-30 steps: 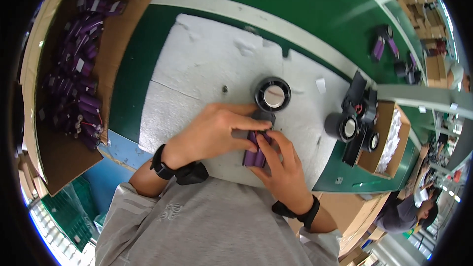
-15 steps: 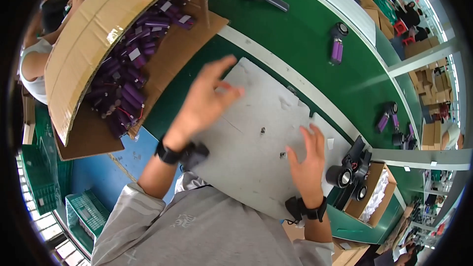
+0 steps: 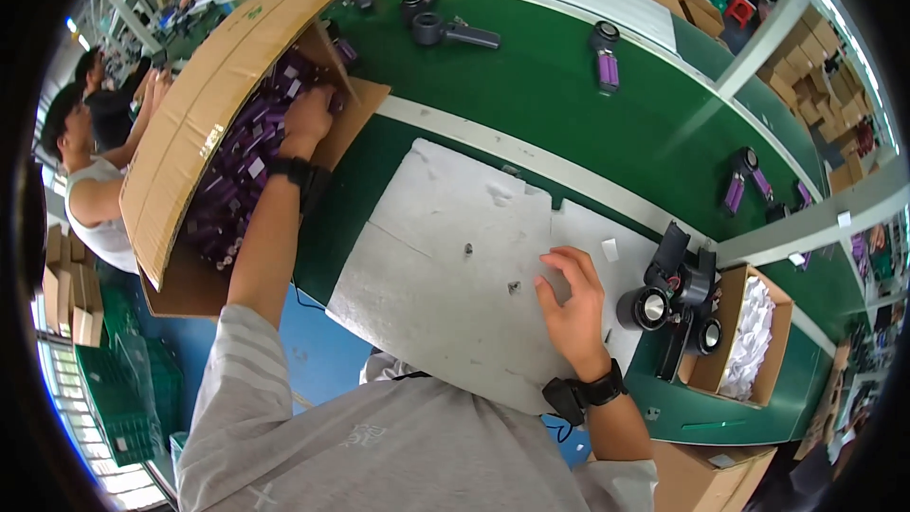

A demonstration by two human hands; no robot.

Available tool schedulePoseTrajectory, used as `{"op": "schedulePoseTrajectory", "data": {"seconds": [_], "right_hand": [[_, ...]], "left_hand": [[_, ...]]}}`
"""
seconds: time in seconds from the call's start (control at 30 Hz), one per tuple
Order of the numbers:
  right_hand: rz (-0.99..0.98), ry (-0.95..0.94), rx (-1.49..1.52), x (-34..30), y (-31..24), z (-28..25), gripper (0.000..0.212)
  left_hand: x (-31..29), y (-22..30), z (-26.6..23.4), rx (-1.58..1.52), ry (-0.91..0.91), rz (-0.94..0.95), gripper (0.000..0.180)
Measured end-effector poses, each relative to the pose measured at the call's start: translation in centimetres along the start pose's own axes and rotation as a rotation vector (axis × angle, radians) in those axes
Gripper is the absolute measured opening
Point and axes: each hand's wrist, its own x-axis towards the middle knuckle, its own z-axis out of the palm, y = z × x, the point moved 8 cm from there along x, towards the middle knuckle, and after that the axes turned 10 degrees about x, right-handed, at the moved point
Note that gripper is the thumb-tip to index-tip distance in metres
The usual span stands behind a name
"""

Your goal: The person assembles handheld fans by connecting a battery pack to a circuit board and fitting the batteries into the handle. They repeat this process for multiple fans, setting each assembled unit on the table.

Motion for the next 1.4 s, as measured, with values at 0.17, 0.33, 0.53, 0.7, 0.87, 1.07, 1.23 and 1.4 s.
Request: {"op": "schedulePoseTrajectory", "data": {"seconds": [0.17, 0.33, 0.53, 0.7, 0.87, 1.07, 1.23, 1.4], "right_hand": [[0.098, 0.019, 0.238, -0.7, 1.0, -0.1, 0.026], [0.714, -0.030, 1.394, -1.0, 1.0, 3.6, 0.032], [0.692, -0.066, 1.296, -1.6, 4.3, 1.6, 0.032], [0.710, -0.102, 1.291, -1.0, 3.3, 2.5, 0.026], [0.697, -0.120, 1.221, -0.9, 3.9, 2.7, 0.023], [0.704, -0.179, 1.161, -1.3, 3.6, 2.8, 0.024], [0.766, -0.127, 1.283, -1.0, 3.9, 2.1, 0.025], [0.737, -0.165, 1.473, -1.3, 1.5, 1.3, 0.026]], "left_hand": [[-4.9, 3.3, -5.6, -0.422, 0.192, 0.267, 0.040], [-15.6, 14.7, -13.1, -0.829, -0.118, 0.757, 0.049], [-10.9, 23.0, -11.7, -0.971, -0.242, 0.785, 0.057], [8.4, 19.2, -1.6, -0.471, 0.245, 0.310, 0.066], [14.4, 19.8, 4.2, -0.428, 0.034, 0.115, 0.058], [12.7, 20.2, 2.3, -0.571, -0.023, 0.178, 0.051], [0.9, 23.0, -5.0, -0.994, -0.486, 0.470, 0.040], [-15.7, 23.5, -9.9, -1.208, -0.815, 0.690, 0.039]]}}
